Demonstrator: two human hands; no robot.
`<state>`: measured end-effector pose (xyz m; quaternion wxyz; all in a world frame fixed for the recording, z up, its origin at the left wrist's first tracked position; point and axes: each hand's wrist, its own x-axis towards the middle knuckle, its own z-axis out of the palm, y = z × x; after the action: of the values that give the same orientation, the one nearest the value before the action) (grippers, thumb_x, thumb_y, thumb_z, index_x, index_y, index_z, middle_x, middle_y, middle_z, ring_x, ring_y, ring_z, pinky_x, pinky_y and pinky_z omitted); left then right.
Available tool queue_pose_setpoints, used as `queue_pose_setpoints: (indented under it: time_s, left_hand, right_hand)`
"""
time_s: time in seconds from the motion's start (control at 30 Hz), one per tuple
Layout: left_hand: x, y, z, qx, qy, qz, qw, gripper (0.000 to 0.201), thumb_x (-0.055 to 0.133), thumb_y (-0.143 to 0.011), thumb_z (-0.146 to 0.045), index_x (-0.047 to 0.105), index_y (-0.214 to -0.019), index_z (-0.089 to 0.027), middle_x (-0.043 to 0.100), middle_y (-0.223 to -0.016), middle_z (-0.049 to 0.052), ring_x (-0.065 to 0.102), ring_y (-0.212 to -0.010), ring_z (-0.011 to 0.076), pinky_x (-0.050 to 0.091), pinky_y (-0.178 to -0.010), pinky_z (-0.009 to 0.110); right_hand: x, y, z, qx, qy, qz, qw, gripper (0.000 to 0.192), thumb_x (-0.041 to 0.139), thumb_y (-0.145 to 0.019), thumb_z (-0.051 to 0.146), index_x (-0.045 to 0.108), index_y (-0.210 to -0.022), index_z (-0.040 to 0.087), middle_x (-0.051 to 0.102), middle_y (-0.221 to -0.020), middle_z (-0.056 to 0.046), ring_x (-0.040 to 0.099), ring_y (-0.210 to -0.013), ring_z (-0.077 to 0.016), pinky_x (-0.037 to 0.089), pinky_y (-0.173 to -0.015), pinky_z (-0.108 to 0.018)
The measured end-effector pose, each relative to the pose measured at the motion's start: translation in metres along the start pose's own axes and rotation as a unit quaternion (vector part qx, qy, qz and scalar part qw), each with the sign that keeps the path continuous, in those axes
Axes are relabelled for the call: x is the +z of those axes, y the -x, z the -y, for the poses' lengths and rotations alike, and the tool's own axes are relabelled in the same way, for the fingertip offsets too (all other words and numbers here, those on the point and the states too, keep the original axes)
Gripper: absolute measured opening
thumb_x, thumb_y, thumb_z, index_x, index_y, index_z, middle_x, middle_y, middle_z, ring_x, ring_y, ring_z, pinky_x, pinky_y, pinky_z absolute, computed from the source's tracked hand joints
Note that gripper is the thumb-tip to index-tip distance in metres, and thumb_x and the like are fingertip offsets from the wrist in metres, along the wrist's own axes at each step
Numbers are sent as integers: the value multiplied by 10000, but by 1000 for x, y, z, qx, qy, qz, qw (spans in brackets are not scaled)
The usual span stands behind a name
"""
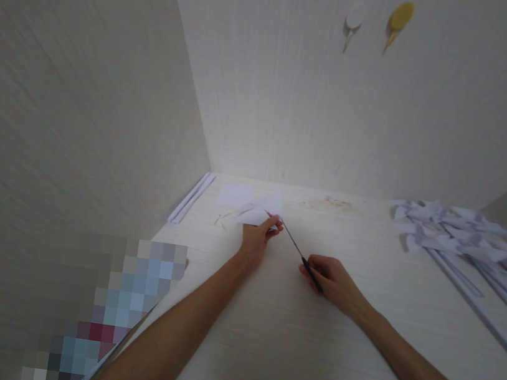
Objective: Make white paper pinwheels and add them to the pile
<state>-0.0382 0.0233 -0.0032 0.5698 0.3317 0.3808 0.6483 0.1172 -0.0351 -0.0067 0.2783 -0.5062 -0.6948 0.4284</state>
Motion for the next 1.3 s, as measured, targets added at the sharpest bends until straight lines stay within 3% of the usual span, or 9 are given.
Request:
queue_pose_setpoints:
  time_s: [1.3]
  left_hand:
    - [-2,-1,1,3,-20,4,1000,146,644,-560,-237,539,-579,-137,551,-545,-18,517,-490,68,398,-469,179]
  right_hand:
    - [1,-3,-5,-11,1,-7,1000,361,475,-717,461,368,-507,186,342,-441,49,298,-407,-70,208,-371,-201]
